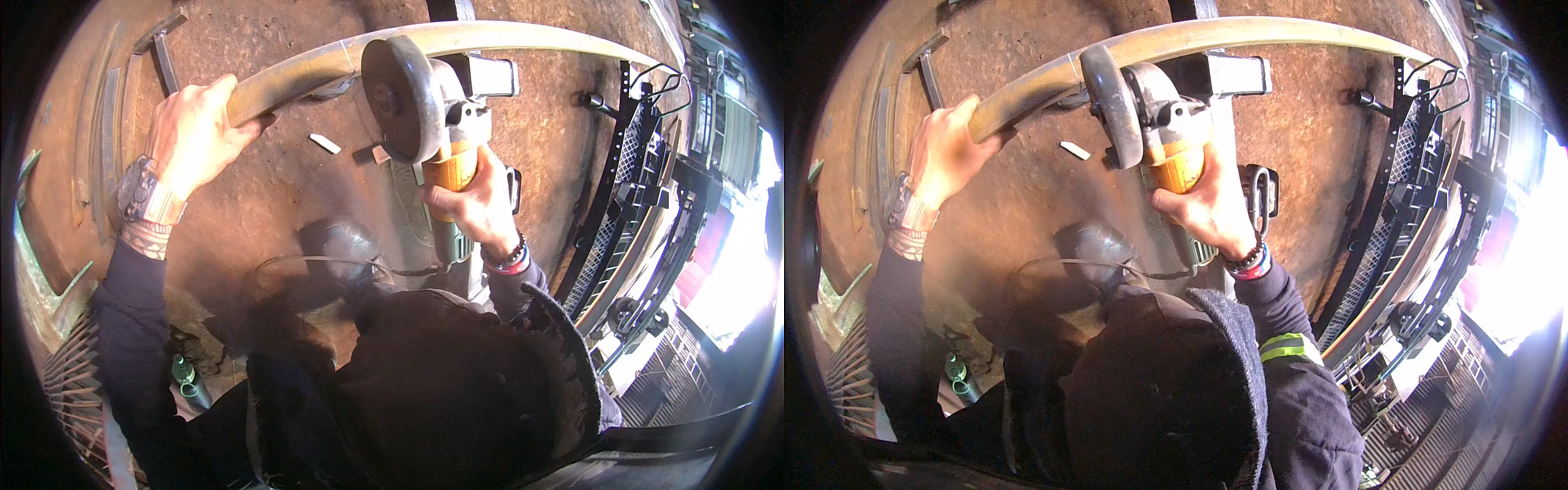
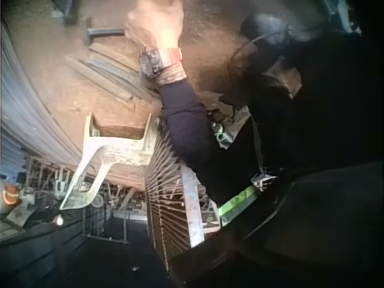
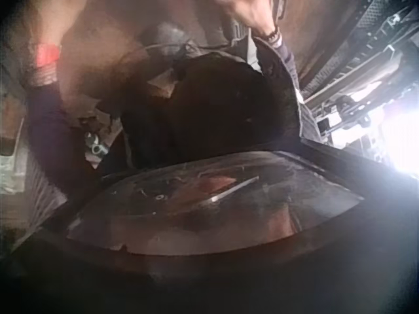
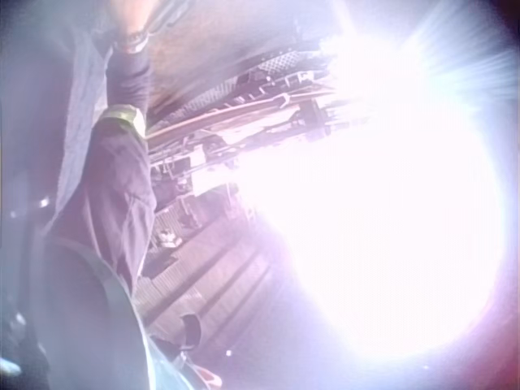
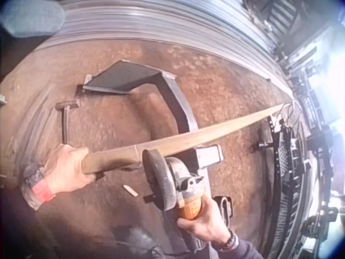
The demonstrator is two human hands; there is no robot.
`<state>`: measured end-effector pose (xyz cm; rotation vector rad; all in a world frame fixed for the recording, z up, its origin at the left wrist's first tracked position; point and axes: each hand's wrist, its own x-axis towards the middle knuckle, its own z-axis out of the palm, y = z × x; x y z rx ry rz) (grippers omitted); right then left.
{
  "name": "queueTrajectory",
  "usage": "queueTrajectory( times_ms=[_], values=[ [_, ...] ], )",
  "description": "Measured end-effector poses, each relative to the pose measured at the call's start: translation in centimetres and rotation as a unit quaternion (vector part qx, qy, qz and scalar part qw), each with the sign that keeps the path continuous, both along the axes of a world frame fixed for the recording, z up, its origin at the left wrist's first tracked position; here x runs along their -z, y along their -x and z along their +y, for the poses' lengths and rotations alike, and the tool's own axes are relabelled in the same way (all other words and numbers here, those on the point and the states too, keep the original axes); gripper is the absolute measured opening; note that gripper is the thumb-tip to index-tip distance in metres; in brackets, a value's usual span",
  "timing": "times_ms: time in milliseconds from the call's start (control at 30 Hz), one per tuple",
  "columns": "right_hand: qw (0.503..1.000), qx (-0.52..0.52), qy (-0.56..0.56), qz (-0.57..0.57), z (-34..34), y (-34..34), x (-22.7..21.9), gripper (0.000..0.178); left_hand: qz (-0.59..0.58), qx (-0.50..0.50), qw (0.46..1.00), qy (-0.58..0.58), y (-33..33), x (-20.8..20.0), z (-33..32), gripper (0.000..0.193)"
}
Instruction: The person uses an angle grinder to cut a curved metal bar into smaller segments. They measure the bar with a tape measure and mark it with a square and marker before cutting. The person repeats this process multiple times, creating several cut pieces.
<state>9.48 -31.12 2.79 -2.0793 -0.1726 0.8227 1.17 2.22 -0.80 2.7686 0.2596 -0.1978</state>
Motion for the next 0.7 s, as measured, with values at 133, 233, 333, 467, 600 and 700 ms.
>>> queueTrajectory(
  times_ms=[133, 233, 333, 467, 600, 700],
  values=[
    [1.000, -0.023, 0.005, -0.004, 0.2, -0.5, 0.2, 0.060, 0.012, -0.013, 1.000, 0.003, 0.2, -0.2, 0.0, 0.040],
    [0.999, -0.017, -0.007, 0.029, 0.3, -0.6, 0.2, 0.059, -0.010, -0.011, 1.000, -0.001, 0.6, -0.1, -0.1, 0.040],
    [0.998, 0.004, -0.013, 0.065, 0.0, -0.4, 0.4, 0.058, -0.025, -0.007, 0.999, -0.023, 0.6, -0.2, -0.5, 0.043],
    [0.999, -0.035, 0.008, -0.023, -0.5, -0.2, 1.3, 0.058, 0.022, -0.022, 0.999, -0.018, 0.3, -0.7, -0.6, 0.048],
    [0.999, -0.040, 0.016, -0.018, -0.3, -0.3, 1.1, 0.058, -0.019, -0.012, 0.999, -0.030, 0.7, 0.2, -0.3, 0.050],
    [0.999, -0.027, 0.025, 0.009, 0.3, -0.3, 0.4, 0.058, -0.001, -0.017, 1.000, -0.024, 0.6, 0.1, -0.4, 0.051]
  ],
)
